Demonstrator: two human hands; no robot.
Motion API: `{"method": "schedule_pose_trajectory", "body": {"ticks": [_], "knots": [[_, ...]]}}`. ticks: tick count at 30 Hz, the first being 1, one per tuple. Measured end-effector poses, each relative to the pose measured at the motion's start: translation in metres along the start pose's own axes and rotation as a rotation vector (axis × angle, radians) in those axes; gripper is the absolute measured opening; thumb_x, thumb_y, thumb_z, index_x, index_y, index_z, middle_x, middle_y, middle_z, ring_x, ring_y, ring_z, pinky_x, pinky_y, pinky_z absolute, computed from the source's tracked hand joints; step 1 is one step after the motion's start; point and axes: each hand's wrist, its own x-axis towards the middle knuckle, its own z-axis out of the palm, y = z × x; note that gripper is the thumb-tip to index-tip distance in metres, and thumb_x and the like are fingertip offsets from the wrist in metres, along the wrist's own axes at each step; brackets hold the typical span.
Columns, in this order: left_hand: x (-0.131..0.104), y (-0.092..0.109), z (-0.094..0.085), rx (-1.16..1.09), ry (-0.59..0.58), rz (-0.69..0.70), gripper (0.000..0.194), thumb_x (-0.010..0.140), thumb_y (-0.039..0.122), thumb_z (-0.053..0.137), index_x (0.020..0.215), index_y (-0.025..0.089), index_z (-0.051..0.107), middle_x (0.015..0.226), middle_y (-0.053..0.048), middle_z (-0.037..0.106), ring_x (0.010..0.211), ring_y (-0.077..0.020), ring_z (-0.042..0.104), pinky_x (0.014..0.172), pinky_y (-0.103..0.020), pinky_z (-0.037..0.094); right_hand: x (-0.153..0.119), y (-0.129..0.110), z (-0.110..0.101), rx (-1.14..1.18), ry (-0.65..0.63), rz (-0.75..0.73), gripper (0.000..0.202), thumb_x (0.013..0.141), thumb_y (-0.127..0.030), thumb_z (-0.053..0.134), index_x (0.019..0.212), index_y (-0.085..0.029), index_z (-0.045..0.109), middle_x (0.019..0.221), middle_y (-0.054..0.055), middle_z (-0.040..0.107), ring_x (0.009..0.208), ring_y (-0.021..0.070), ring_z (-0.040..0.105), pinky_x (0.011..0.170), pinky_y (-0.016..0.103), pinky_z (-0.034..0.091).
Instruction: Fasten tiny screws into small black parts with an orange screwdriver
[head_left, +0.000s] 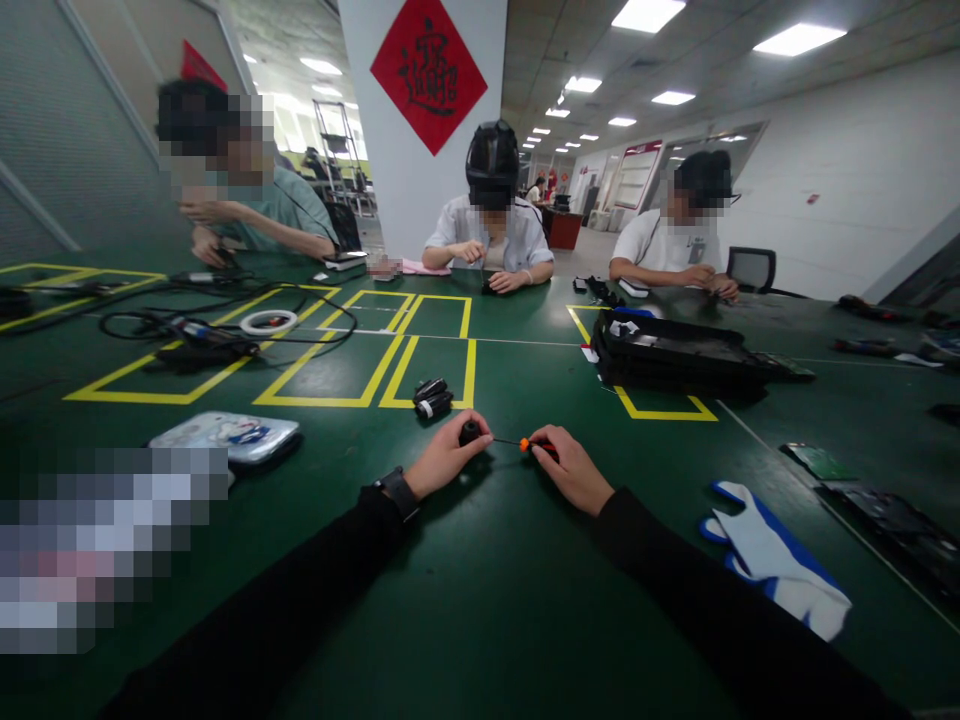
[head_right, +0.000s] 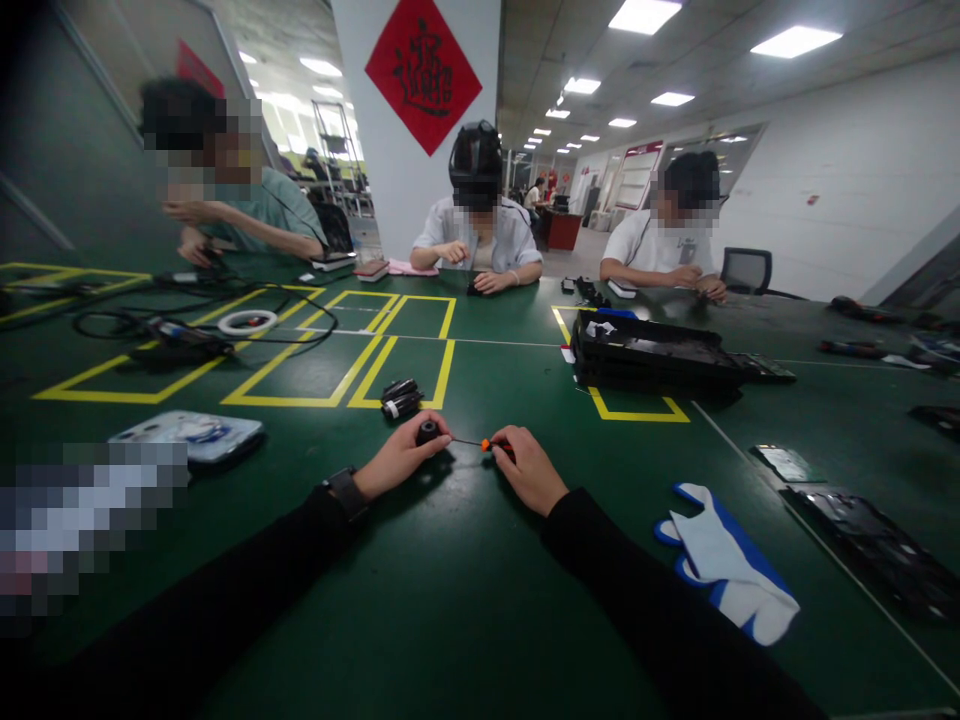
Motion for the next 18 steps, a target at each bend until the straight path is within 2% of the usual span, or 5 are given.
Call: {"method": "schedule_pose_trajectory", "body": {"ticks": [8,18], "knots": [[0.0001,0.0,0.0002,0.003,-0.017,0.027,0.021,0.078,0.037,0.05,0.085,0.017,0.052,0.081,-0.001,0.054,0.076,-0.0132,0.05,0.074,-0.028,0.04,0.0004,0.001,0.0012,-0.004,0.001,-0.026,0.014,0.083,-0.017,0.042,0.092,-0.017,0.052,0.088,0.005,0.052,0.083,0.0153,0.046,0.076,0.029,0.038],[0.0002,-0.0006,0.0004,-0.004,-0.001,0.009,0.021,0.078,0.036,0.051,0.085,0.017,0.053,0.082,-0.001,0.055,0.077,-0.0136,0.05,0.075,-0.028,0.04,-0.0014,0.003,0.0005,0.089,0.017,-0.011,0.026,0.08,-0.01,0.038,0.101,-0.018,0.051,0.097,0.005,0.053,0.091,0.0151,0.049,0.084,0.033,0.039]]}}
